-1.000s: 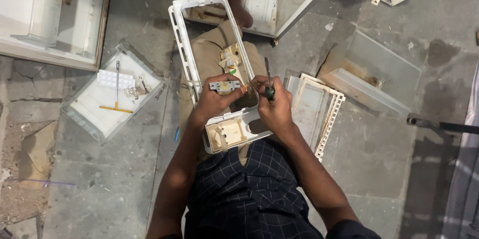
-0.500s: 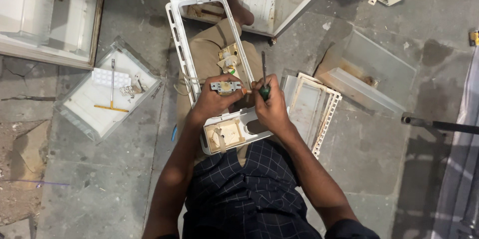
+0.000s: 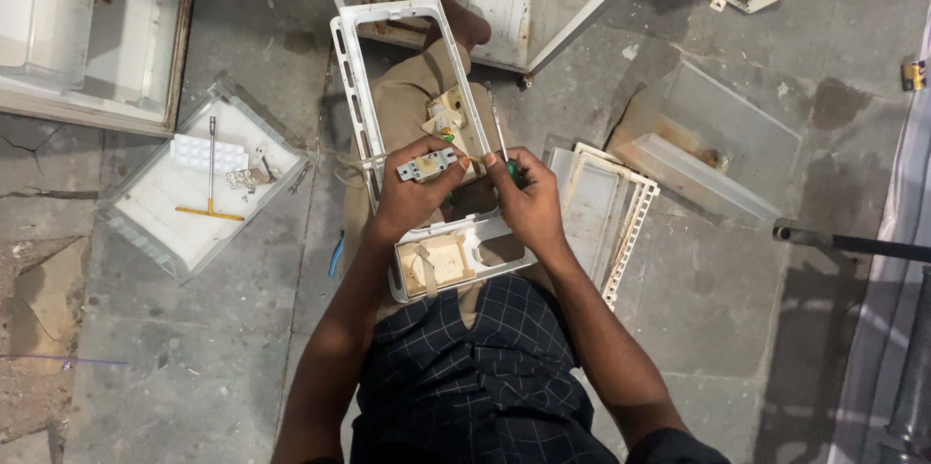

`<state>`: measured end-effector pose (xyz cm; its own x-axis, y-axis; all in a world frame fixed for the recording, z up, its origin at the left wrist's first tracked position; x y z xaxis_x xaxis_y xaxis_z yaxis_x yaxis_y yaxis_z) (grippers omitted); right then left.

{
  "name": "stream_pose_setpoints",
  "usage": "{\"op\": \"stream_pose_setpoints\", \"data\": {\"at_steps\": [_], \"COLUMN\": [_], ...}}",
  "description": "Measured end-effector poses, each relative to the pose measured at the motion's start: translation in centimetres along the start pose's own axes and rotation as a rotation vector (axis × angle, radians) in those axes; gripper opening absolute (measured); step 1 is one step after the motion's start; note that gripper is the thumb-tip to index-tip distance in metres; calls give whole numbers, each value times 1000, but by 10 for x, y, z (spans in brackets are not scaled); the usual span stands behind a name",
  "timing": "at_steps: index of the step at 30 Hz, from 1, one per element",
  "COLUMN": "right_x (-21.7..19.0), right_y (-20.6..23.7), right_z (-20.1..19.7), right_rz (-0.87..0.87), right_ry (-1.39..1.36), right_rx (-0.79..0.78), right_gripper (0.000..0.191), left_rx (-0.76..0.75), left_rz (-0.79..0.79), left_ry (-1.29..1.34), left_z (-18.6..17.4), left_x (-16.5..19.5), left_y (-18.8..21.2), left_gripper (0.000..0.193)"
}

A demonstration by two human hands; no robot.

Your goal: The person sits on the floor with a white refrigerator door frame across their lap and uses a green-handled screwdriver to unscrew and detach a thermostat switch module with attached wires from the frame. They manipulate the small switch component, reposition the frame, and continue loosening screws on the module.

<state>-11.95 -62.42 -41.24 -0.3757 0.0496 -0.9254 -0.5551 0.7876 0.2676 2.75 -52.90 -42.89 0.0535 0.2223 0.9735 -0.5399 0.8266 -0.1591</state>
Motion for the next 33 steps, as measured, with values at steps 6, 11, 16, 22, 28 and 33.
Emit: {"op": "stream_pose_setpoints", "data": {"at_steps": [6, 11, 16, 22, 28, 33], "right_x": [-5, -6, -10, -1, 6, -6], "right_y": [5, 1, 1, -5, -6, -7], "right_z": [1, 2, 1, -1, 4, 9], "right_rz": [-59, -9, -43, -10, 118, 90], "right_ry": [-150, -139, -36, 59, 109, 12], "right_rx": [-41, -60, -48, -25, -84, -97], "right_gripper": [17, 16, 16, 16, 29, 31], "left_rx": [-70, -104, -113, -124, -140, -84], "left_rz": [-210, -53, -166, -106, -134, -188], "left_ry": [36, 18, 50, 10, 33, 127], "left_z": [8, 12, 16, 17, 18, 17], "left_x": [-21, -9, -19, -10, -16, -19], "left_y": [-2, -7, -2, 1, 0, -3], "left_gripper": [16, 13, 12, 13, 14, 12]}}
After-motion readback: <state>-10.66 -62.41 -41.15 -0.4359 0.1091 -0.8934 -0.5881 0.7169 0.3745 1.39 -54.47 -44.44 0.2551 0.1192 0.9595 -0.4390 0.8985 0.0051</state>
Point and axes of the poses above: each hand's wrist, its own y-axis away from the middle knuckle, its own z-axis out of the palm, x = y × z, the point moved 10 cm from there along -y, towards the middle knuckle, and after that the axes turned 6 degrees about z, right-handed, at the moved point
